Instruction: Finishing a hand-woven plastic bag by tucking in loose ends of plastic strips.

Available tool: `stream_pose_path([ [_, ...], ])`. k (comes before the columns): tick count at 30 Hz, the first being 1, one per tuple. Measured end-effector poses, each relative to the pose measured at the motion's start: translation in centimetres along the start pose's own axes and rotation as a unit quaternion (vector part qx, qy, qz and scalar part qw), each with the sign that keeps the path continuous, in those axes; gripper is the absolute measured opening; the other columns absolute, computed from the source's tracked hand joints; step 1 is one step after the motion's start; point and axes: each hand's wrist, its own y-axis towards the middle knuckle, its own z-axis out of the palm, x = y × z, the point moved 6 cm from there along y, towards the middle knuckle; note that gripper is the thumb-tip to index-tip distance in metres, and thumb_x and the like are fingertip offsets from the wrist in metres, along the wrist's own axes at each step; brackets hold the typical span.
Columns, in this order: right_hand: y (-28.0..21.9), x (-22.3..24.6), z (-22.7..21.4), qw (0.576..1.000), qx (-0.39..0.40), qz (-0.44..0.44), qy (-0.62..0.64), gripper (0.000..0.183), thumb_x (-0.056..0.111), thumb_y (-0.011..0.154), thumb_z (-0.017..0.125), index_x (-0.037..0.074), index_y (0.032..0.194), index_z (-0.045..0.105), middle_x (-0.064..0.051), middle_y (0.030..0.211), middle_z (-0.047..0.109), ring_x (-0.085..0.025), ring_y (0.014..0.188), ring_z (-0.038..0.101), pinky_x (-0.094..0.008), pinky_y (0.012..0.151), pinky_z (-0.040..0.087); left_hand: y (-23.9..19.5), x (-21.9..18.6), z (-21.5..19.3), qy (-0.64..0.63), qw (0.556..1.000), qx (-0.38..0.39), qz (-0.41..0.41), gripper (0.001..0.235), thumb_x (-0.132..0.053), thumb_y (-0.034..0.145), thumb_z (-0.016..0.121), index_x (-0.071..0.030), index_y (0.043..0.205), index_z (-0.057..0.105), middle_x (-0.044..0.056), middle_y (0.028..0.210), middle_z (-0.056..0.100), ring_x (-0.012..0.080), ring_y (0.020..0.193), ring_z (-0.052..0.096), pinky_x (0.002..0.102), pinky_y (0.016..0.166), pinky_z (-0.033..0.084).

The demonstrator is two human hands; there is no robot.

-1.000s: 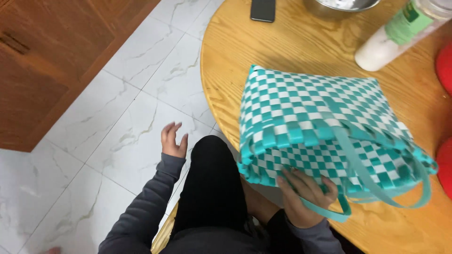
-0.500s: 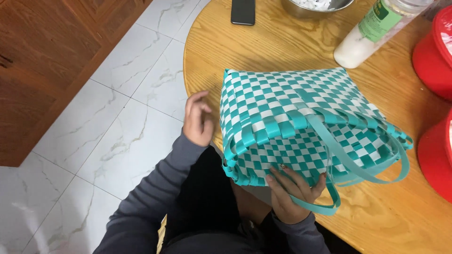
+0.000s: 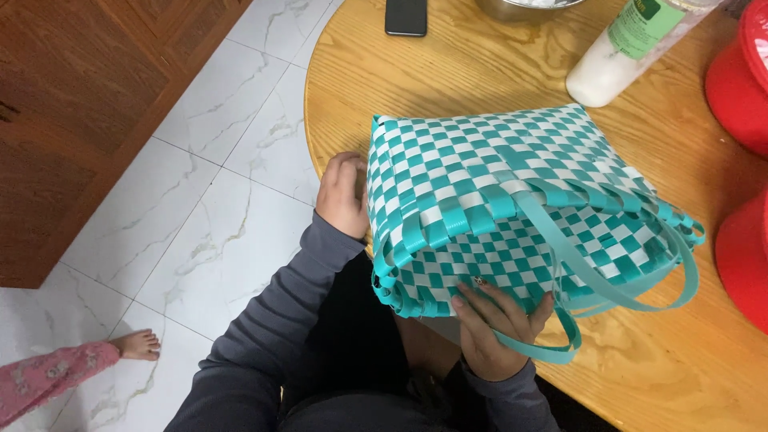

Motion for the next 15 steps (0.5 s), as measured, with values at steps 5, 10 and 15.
stream_pose_path([
  [5, -0.02, -0.11, 0.09, 1.000, 0.006, 0.016, 0.012, 0.029, 0.000, 0.087, 0.062, 0.025, 0.101, 0.066, 0.001, 0.087, 0.074, -0.022, 0.095, 0.068, -0.058, 0.116, 0.006, -0.08, -0.01, 0.03, 0.000, 1.000, -0.007, 0.010, 0.021, -0.019, 0.095, 0.046, -0.002, 0.107, 0.051, 0.017, 0.107, 0.053, 0.0316, 0.100, 0.053, 0.041, 0.089, 0.046],
  [10, 0.30, 0.04, 0.02, 1.000, -0.004, 0.010, 0.009, 0.024, 0.006, 0.090, 0.063, 0.026, 0.104, 0.065, 0.002, 0.089, 0.074, -0.021, 0.093, 0.068, -0.057, 0.117, 0.007, -0.11, 0.08, 0.16, 0.004, 1.000, 0.002, 0.004, 0.025, -0.023, 0.095, 0.049, -0.002, 0.108, 0.053, 0.016, 0.107, 0.054, 0.0310, 0.102, 0.053, 0.040, 0.090, 0.045],
  [15, 0.49, -0.01, -0.12, 1.000, 0.003, 0.011, 0.012, 0.025, 0.004, 0.089, 0.062, 0.025, 0.103, 0.065, 0.001, 0.089, 0.074, -0.022, 0.092, 0.069, -0.058, 0.116, 0.006, -0.17, 0.27, 0.23, 0.010, 1.000, 0.006, 0.007, 0.027, -0.024, 0.095, 0.047, -0.001, 0.108, 0.053, 0.017, 0.107, 0.054, 0.0321, 0.102, 0.053, 0.041, 0.090, 0.045],
])
